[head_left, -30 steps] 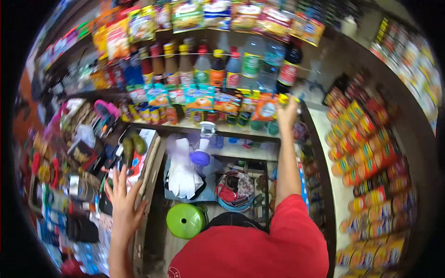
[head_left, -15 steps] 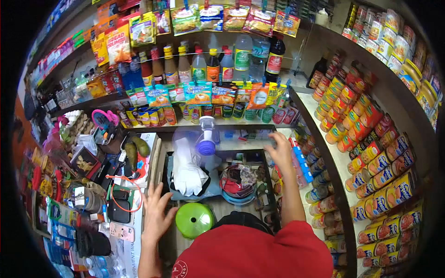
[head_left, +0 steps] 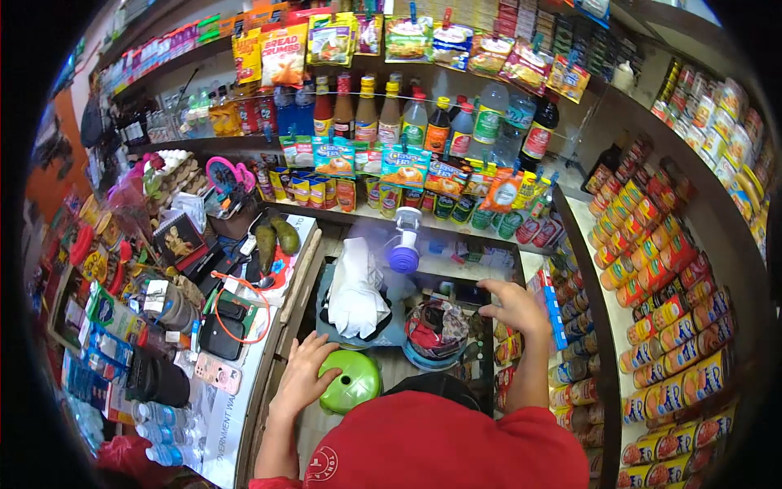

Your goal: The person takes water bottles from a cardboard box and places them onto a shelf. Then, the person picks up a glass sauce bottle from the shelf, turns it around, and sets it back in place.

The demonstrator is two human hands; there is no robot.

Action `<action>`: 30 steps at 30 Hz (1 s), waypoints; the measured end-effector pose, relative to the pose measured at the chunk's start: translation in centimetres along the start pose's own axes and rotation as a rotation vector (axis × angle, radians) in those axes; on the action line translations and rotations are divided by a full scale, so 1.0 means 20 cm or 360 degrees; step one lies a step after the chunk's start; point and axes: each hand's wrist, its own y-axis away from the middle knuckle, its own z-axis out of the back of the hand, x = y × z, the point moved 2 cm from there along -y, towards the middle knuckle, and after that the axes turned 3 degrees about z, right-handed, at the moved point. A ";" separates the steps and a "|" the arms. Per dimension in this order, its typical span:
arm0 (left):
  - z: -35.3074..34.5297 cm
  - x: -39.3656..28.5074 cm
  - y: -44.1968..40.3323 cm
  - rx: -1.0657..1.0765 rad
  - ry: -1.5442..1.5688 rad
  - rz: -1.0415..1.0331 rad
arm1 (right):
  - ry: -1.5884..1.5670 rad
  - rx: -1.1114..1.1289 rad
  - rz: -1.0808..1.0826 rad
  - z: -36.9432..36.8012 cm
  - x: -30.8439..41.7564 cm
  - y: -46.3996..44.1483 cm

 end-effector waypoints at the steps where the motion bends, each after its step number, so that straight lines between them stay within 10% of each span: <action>1: -0.01 0.00 0.01 0.0003 0.0011 0.0014 | 0.0006 -0.0001 0.0067 -0.01 0.02 -0.03; 30: -0.03 0.09 0.18 0.0085 0.0186 0.0051 | -0.0436 -0.0152 0.0385 0.16 0.49 0.05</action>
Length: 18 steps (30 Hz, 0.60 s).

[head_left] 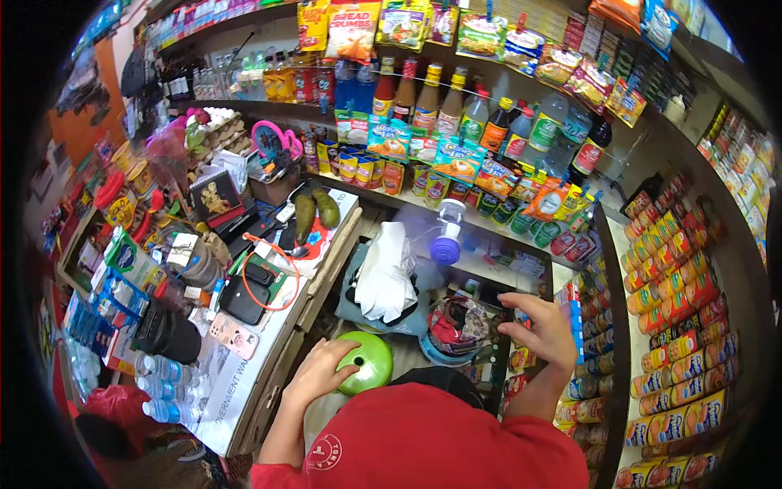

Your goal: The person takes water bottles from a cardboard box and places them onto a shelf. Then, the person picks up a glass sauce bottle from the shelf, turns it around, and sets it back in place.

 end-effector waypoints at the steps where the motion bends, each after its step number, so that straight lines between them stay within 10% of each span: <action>1: 0.01 0.00 0.00 0.0025 -0.0006 -0.0033 | 0.0008 0.0009 -0.0031 -0.01 0.01 0.00; 10: 0.05 0.13 0.27 -0.0295 -0.0045 0.0012 | -0.0194 0.0615 0.0296 -0.52 0.27 -0.26; 18: 0.16 0.31 0.86 -0.1612 -0.0008 0.0632 | -0.0377 0.1323 0.1245 -1.29 0.87 -0.52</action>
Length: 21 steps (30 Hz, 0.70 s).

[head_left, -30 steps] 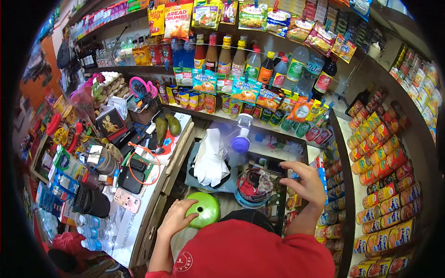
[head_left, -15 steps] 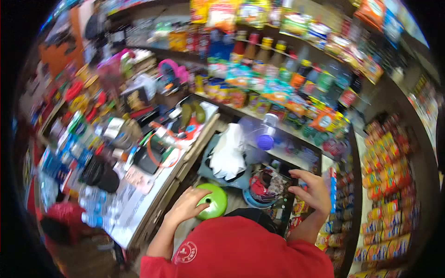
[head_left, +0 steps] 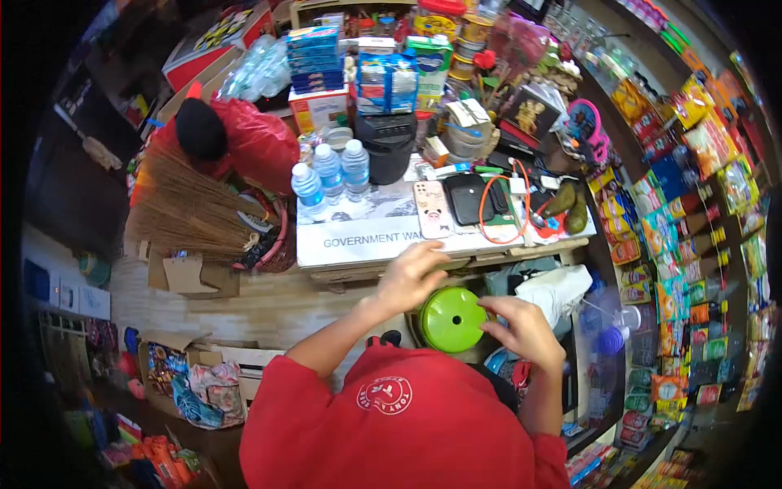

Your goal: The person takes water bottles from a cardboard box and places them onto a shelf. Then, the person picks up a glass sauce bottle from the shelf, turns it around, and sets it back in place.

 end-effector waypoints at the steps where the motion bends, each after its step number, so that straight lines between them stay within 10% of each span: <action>1: 0.08 0.06 0.04 -0.0163 -0.0006 0.0140 | -0.0027 0.0047 0.0110 -0.04 0.00 -0.12; 11: 0.56 0.90 0.25 -0.1146 -0.0202 0.0721 | 0.0167 -0.0204 0.0435 -0.43 0.02 -1.42; 21: 0.65 1.33 0.08 -0.0935 0.0204 0.0734 | 0.0798 -0.0526 0.0222 -0.78 -0.10 -1.80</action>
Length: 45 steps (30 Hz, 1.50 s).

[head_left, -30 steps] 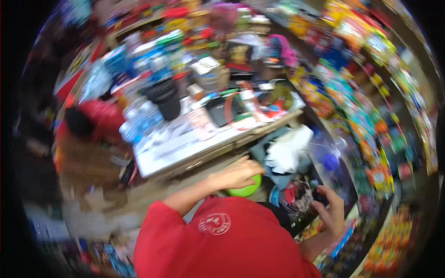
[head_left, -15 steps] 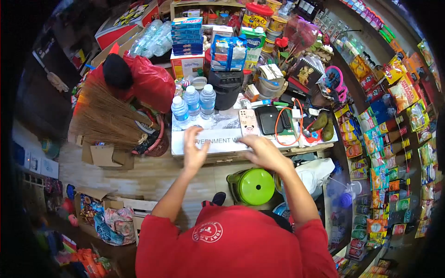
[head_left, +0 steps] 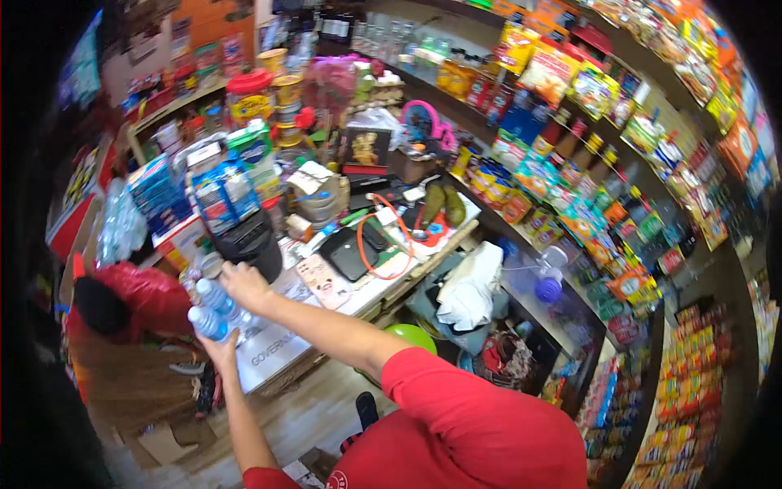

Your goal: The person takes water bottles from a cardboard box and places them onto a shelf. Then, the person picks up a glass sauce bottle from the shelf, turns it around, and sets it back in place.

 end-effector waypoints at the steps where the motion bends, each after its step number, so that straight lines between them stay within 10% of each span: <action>1: 0.01 0.11 -0.06 0.0012 -0.0014 -0.0041 | -0.0068 -0.0026 -0.0055 0.01 -0.01 0.03; 16: -0.18 -0.11 0.41 0.0338 0.0064 0.0300 | -0.0605 0.0199 -0.0120 0.50 -0.17 0.88; 26: -0.56 -0.77 0.68 0.1260 -0.0225 -0.0286 | -0.0844 0.0192 -0.0318 1.86 -0.09 1.59; 38: -1.41 -2.08 1.29 0.2182 0.0324 -0.1315 | 0.1087 -0.0898 -0.1345 3.06 0.10 2.48; 45: -1.78 -2.54 1.80 0.2650 0.0499 -0.1275 | 0.1883 -0.1000 -0.2036 3.51 -0.19 3.09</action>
